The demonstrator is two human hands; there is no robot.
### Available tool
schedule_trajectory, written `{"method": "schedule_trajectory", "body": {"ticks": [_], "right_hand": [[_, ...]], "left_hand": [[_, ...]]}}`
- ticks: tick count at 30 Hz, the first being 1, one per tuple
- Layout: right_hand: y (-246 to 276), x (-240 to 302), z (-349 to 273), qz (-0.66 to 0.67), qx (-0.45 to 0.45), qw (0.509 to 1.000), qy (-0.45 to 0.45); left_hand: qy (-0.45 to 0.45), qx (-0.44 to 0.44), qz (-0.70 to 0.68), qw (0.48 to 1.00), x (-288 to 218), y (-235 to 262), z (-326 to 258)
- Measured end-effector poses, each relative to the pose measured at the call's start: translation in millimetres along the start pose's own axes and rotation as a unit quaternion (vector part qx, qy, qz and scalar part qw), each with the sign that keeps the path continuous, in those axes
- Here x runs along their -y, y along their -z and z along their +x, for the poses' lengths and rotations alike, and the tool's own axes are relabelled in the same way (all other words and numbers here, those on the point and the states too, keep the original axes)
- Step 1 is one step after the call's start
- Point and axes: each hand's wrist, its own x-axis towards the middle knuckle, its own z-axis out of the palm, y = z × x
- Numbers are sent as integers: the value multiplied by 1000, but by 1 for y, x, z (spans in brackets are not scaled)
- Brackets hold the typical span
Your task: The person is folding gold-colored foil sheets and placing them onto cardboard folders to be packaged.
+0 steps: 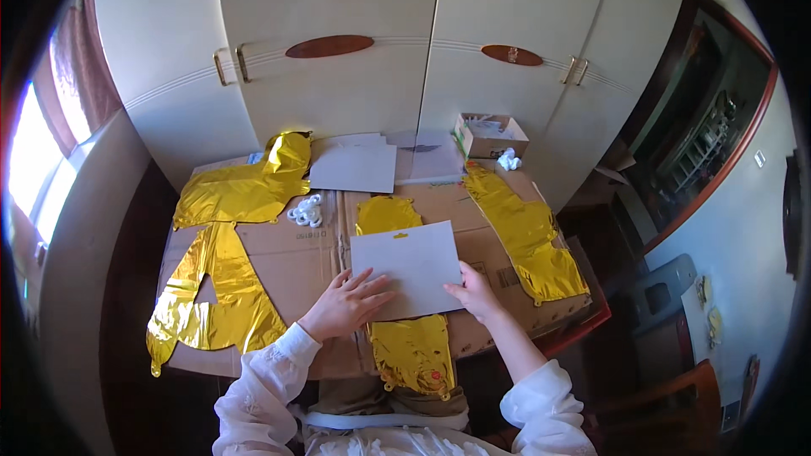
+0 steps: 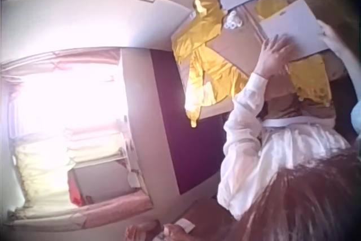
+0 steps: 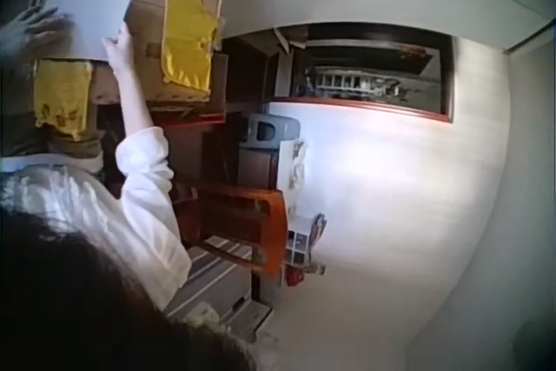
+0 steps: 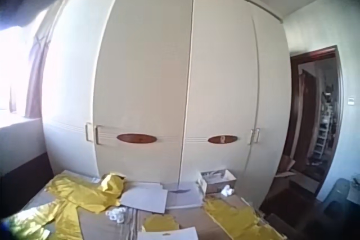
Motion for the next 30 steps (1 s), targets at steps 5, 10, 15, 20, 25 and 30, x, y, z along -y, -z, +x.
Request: {"method": "schedule_trajectory", "body": {"ticks": [5, 10, 15, 20, 25, 30], "right_hand": [[-6, -16, 7, -191, -56, 980, 5], [-13, -7, -6, -357, -101, 925, 86], [-11, -11, -9, -436, -119, 878, 156], [-14, -6, -11, -497, -137, 836, 188], [-11, -10, -14, -477, -142, 847, 184], [-12, -3, -13, -486, -144, 841, 189]], "left_hand": [[38, 1, -33, 999, 11, -19, 4], [33, 21, -20, 999, 12, -18, 7], [22, 53, 46, 997, 16, -17, 15], [15, 43, -29, 999, 16, -23, 17], [13, 43, -22, 999, 15, -18, 23], [30, 39, -20, 999, 18, -20, 25]]}}
